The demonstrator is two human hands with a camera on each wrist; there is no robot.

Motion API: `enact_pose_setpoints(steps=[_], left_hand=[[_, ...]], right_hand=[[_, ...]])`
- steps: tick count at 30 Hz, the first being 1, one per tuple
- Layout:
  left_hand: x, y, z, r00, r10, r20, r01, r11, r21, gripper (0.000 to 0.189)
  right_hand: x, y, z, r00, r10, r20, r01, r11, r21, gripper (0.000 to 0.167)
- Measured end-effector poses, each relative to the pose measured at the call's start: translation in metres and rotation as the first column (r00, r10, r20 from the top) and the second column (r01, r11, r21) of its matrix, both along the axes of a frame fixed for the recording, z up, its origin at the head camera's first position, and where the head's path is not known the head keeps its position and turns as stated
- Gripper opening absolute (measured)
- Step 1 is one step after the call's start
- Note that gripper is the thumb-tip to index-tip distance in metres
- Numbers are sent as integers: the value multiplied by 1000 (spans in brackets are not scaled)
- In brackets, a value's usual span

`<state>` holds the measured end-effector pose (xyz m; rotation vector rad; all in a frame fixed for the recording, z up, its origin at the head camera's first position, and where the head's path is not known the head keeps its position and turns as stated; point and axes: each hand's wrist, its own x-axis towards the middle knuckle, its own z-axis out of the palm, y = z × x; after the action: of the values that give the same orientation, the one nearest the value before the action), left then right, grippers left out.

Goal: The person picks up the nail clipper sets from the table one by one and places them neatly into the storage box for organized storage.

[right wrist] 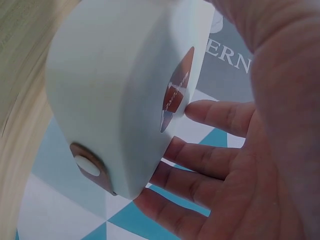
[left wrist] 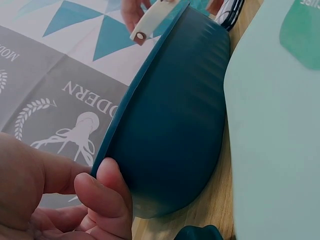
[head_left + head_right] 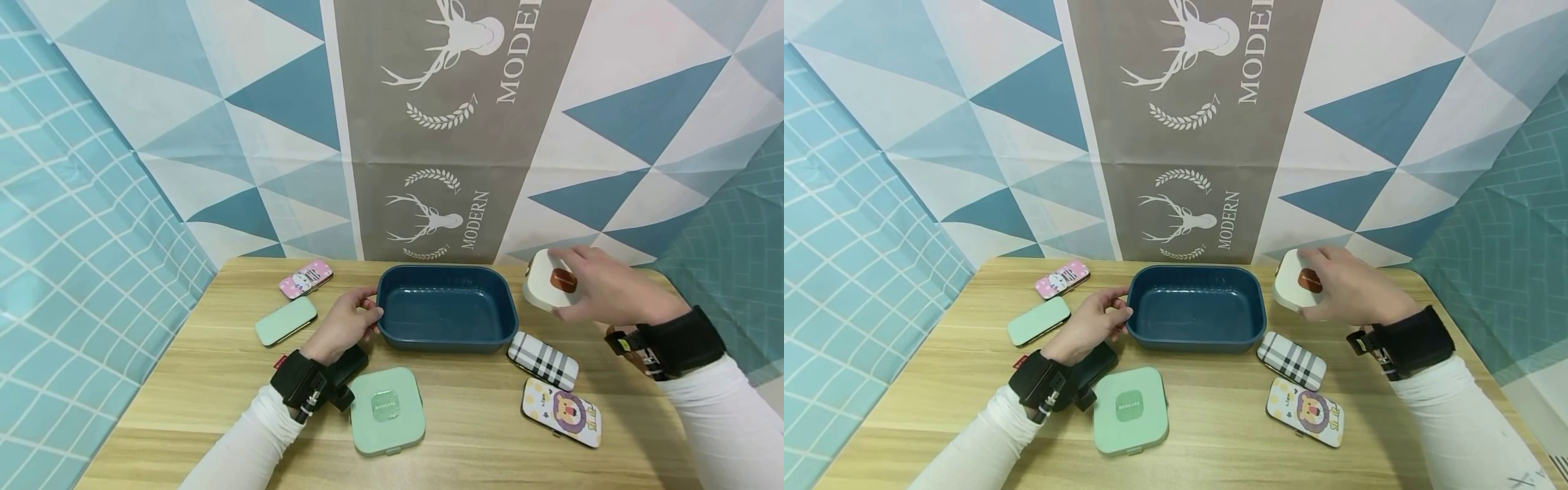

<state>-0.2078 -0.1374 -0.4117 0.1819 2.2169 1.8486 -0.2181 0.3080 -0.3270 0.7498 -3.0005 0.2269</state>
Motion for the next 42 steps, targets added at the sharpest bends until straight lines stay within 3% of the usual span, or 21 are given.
enact_pose_setpoints(steps=[42], left_hand=[[1,1,0,1000,21,13,-21,1000,4,51]], right_hand=[[-4,-36,5,997,68,-23,-68,998,-2,100]])
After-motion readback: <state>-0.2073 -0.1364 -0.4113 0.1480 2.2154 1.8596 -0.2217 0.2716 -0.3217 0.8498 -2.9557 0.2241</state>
